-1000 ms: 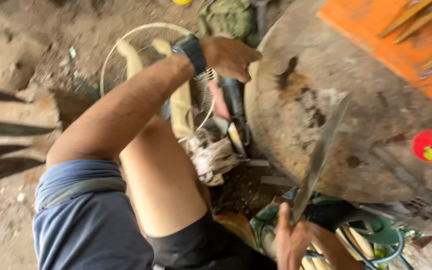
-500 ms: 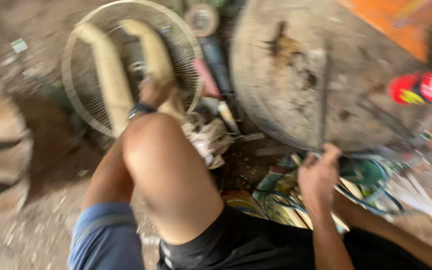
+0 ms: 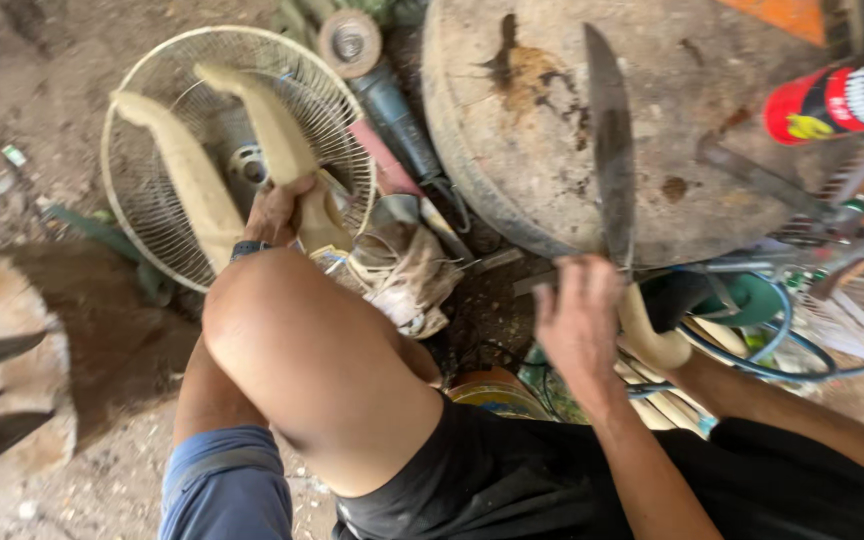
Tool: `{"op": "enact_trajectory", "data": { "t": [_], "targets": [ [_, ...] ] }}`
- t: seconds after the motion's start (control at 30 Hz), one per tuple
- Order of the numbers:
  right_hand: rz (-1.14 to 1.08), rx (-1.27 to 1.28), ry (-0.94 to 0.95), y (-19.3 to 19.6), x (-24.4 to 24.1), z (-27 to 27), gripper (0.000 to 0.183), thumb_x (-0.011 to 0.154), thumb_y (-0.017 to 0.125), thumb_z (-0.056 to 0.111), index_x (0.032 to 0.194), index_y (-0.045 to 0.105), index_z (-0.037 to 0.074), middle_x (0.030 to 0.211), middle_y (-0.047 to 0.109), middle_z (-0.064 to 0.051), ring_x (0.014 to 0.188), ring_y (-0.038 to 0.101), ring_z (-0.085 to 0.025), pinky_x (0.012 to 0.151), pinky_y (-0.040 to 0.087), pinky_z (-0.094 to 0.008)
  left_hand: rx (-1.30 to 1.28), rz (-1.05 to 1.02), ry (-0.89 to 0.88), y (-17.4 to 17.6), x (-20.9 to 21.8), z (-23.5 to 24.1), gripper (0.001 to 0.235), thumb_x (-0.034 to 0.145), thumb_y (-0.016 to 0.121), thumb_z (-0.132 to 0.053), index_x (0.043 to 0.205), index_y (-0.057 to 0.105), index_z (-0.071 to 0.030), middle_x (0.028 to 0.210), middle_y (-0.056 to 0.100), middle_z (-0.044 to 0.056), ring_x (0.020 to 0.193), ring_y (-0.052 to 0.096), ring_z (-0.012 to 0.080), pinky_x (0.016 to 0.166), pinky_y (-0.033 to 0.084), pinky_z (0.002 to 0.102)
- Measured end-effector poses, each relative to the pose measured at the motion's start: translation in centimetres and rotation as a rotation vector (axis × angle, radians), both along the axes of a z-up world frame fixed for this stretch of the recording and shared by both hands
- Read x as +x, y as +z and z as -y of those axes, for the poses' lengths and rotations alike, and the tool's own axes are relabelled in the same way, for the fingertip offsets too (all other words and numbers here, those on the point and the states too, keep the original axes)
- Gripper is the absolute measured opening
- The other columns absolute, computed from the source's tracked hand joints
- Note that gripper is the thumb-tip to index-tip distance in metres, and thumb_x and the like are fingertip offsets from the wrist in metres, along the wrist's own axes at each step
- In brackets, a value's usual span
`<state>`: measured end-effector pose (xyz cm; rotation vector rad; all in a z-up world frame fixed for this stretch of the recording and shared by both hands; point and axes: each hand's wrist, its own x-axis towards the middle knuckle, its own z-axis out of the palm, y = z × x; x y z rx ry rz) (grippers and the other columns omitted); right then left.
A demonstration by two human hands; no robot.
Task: The person uses a spray gun to apply a finish to a long, curved wooden object, likely a cricket bat. They hold the object with one hand and spray with the other, rotating the object to cover different sides. The person also wipes the object with a cloth at one point.
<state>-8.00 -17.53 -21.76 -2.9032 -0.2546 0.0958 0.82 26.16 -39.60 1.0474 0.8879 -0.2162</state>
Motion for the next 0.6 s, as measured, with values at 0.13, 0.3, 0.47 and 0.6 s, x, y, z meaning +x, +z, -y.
{"op": "enact_trajectory", "data": {
  "t": [0.13,0.3,0.47,0.6],
  "targets": [
    [-0.812,0.391,0.03,-3.4,-0.4,-7.3,0.082,0.087,0.073,0.032,0.155,0.03,0.018,0.158,0.021,-0.022,0.14,0.034,-0.044,0.108,0.044,-0.055,-0.093,0.162,-0.018,7.1,0.7,-0.6,0.057,0.086,0.08,-0.009,0.137,0.053,-0.006,0.124,0.069,0.011,0.11,0.07,0.0247,0.094,0.063,0.041],
    [-0.767,0.396,0.125,-9.6,-2.1,-12.0,0.109,0.076,0.087,0.026,0.157,0.015,0.016,0.158,0.005,-0.029,0.145,0.018,-0.051,0.115,0.03,-0.056,-0.146,0.564,-0.053,17.5,3.0,-2.3,0.058,0.098,0.072,-0.011,0.147,0.042,-0.003,0.128,0.064,0.018,0.115,0.068,0.0331,0.1,0.061,0.048],
    [-0.733,0.317,0.117,-12.4,-1.7,-12.0,0.057,0.087,0.063,0.007,0.144,0.059,0.008,0.143,0.058,-0.021,0.136,0.053,-0.035,0.117,0.043,-0.043,-0.078,0.823,-0.241,28.2,4.9,-1.7,0.069,0.101,0.068,-0.033,0.153,0.028,-0.011,0.138,0.056,0.015,0.127,0.064,0.0286,0.108,0.058,0.046],
    [-0.864,1.002,-0.164,-9.3,0.0,-8.9,0.048,0.081,0.059,-0.003,0.129,0.067,0.002,0.128,0.072,-0.014,0.119,0.064,-0.026,0.104,0.046,-0.038,-0.138,0.788,-0.353,34.1,5.6,2.6,0.088,0.094,0.043,-0.076,0.14,0.045,-0.001,0.114,0.066,0.017,0.103,0.07,0.0289,0.091,0.064,0.047]
  ]
}}
